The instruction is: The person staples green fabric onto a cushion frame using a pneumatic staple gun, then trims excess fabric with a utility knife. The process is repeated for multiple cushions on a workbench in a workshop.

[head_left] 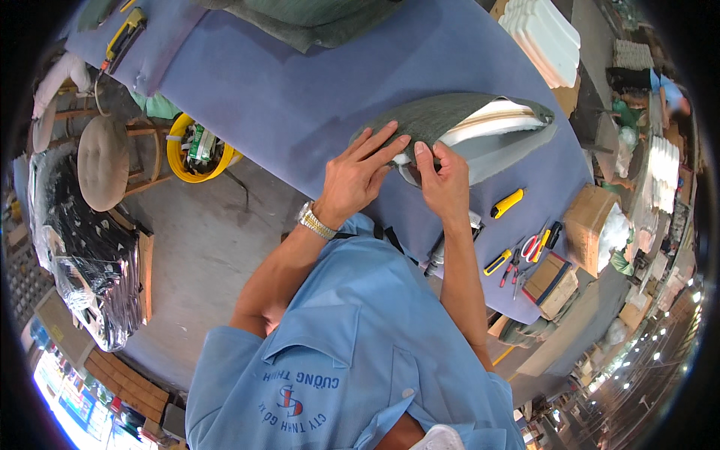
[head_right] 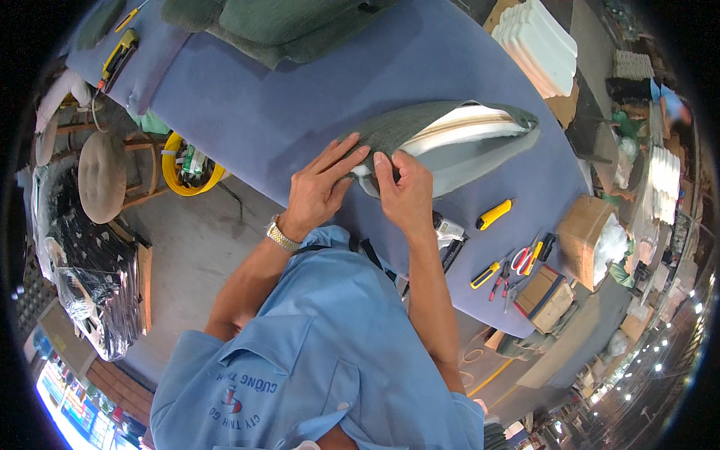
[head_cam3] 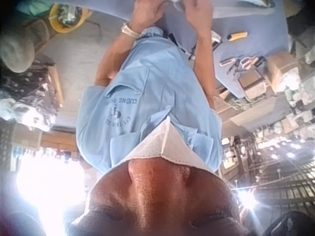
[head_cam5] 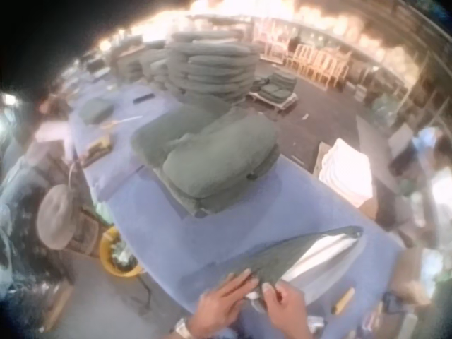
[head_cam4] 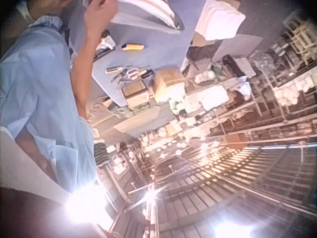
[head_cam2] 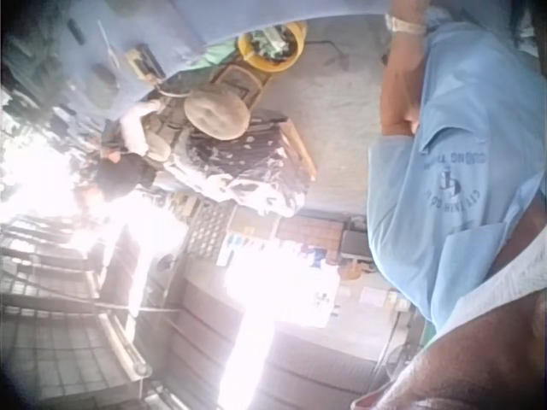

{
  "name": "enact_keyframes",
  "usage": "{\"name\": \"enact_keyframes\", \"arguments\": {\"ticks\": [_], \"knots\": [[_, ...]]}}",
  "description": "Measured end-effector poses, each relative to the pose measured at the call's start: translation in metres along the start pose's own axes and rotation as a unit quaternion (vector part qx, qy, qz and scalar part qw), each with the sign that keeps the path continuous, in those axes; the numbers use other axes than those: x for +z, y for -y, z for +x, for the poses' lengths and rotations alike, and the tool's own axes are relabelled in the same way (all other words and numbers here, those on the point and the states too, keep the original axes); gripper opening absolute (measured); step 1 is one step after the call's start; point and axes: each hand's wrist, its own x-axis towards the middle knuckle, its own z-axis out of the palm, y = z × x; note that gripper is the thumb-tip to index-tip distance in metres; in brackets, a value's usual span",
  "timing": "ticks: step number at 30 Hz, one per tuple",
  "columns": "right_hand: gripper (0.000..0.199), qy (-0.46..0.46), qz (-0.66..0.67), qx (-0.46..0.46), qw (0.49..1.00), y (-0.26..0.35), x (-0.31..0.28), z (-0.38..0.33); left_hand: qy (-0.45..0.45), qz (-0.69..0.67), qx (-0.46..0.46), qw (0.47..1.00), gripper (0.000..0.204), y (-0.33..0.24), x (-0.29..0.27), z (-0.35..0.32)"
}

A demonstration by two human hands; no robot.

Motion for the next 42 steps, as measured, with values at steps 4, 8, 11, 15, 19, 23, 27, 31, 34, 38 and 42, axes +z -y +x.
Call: {"name": "enact_keyframes", "arguments": {"ticks": [4, 8, 11, 15, 19, 23, 27, 31, 34, 38, 42], "knots": [[0.033, 0.012, 0.062, 0.025, 0.998, -0.012, 0.009, 0.003, -0.016, -0.011, -0.012, 1.000, 0.062, 0.006, 0.002, -0.001], [0.026, 0.023, 0.112, 0.011, 0.993, -0.018, 0.016, 0.004, 0.014, -0.103, -0.052, 0.993, 0.058, 0.017, -0.002, -0.002], [0.022, 0.024, 0.124, -0.003, 0.992, -0.015, 0.017, 0.002, 0.043, -0.227, -0.138, 0.963, 0.058, 0.012, -0.012, 0.004], [0.020, 0.022, 0.095, -0.033, 0.995, -0.027, 0.020, -0.003, 0.067, -0.157, -0.208, 0.963, 0.061, 0.007, 0.000, 0.017], [0.018, 0.055, 0.086, -0.012, 0.995, -0.038, 0.018, -0.011, 0.086, -0.120, -0.154, 0.977, 0.060, 0.005, -0.003, 0.023], [0.018, 0.072, 0.126, -0.038, 0.989, -0.021, 0.015, -0.003, 0.058, -0.116, -0.122, 0.984, 0.056, 0.012, 0.000, 0.025], [0.016, 0.070, 0.048, -0.087, 0.993, -0.028, 0.016, 0.009, 0.046, -0.100, -0.123, 0.986, 0.052, 0.011, 0.000, 0.031], [0.012, 0.117, -0.014, -0.074, 0.990, -0.003, -0.005, 0.003, 0.060, -0.097, -0.152, 0.982, 0.050, 0.011, -0.002, 0.035], [0.012, -0.033, 0.087, -0.124, 0.988, -0.002, -0.034, -0.029, 0.043, -0.078, -0.139, 0.986, 0.051, 0.011, -0.004, 0.033], [0.026, -0.202, 0.046, 0.200, 0.958, -0.089, -0.071, -0.103, 0.025, -0.034, -0.085, 0.996, 0.057, 0.010, 0.001, 0.026], [0.063, -0.139, -0.143, 0.317, 0.927, -0.199, -0.041, -0.194, 0.029, -0.027, -0.106, 0.994, 0.063, 0.008, 0.003, 0.023]]}}
